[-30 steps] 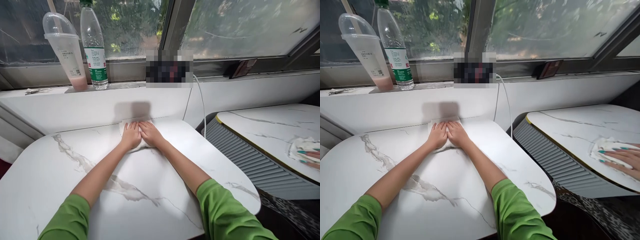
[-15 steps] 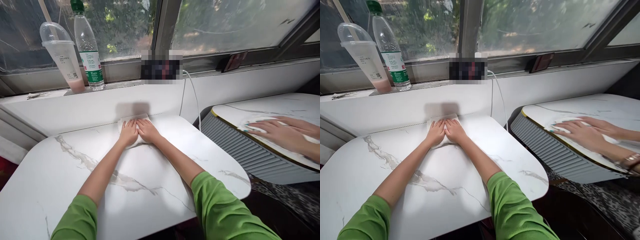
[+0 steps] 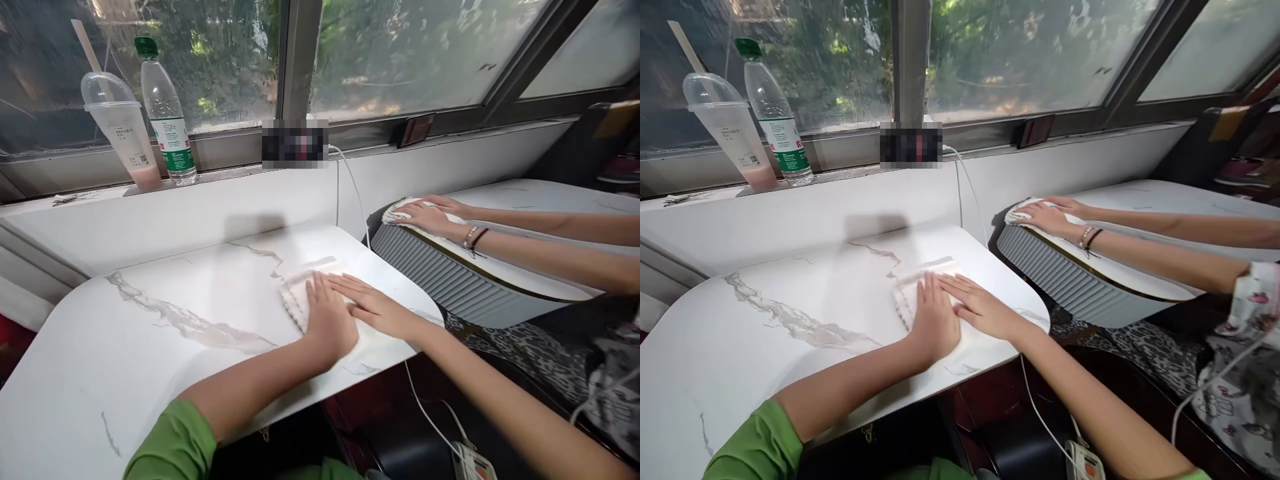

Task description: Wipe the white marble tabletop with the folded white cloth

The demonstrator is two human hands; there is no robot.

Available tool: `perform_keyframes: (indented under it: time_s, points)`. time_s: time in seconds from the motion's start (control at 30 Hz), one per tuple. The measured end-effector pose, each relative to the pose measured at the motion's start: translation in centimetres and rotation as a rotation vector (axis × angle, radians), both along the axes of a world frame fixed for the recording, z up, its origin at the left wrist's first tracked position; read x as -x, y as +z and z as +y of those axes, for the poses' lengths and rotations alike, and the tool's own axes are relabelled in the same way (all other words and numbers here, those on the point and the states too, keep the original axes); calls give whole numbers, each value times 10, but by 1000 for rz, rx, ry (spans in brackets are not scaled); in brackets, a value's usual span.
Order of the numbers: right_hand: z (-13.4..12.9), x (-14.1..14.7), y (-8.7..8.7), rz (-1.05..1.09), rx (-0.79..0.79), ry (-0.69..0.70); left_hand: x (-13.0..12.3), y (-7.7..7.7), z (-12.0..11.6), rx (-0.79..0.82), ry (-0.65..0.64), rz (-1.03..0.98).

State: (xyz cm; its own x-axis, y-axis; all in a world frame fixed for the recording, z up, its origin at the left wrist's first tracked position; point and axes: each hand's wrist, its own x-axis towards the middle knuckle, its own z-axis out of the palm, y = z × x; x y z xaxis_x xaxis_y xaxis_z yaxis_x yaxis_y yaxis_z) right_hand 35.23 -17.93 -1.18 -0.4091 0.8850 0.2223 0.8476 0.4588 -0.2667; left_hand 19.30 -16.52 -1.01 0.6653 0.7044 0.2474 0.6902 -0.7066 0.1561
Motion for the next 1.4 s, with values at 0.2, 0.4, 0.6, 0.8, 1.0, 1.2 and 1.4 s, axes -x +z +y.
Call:
perform_keyframes:
  time_s: [0.2, 0.4, 0.6, 0.8, 1.0, 1.2, 1.4]
  points:
    - [-37, -46, 0, -16, 38, -171, -56, 5, -23, 66, -94, 20]
    - [-33, -44, -10, 17, -82, -301, -63, 8, -15, 49, -140, 24]
    - [10, -55, -11, 76, -124, -254, -73, 4, 21, -9, -89, 13]
    - [94, -64, -11, 72, -152, -312, -92, 2, 98, 13, 6, -3]
    - [169, -61, -18, 60, -200, -365, -89, -5, 177, -10, -43, 22]
    - [203, -49, -18, 34, -206, -398, -81, -8, 204, -20, 0, 18]
    - [173, -32, -20, 11, -222, -362, -61, -11, 175, -59, 23, 16]
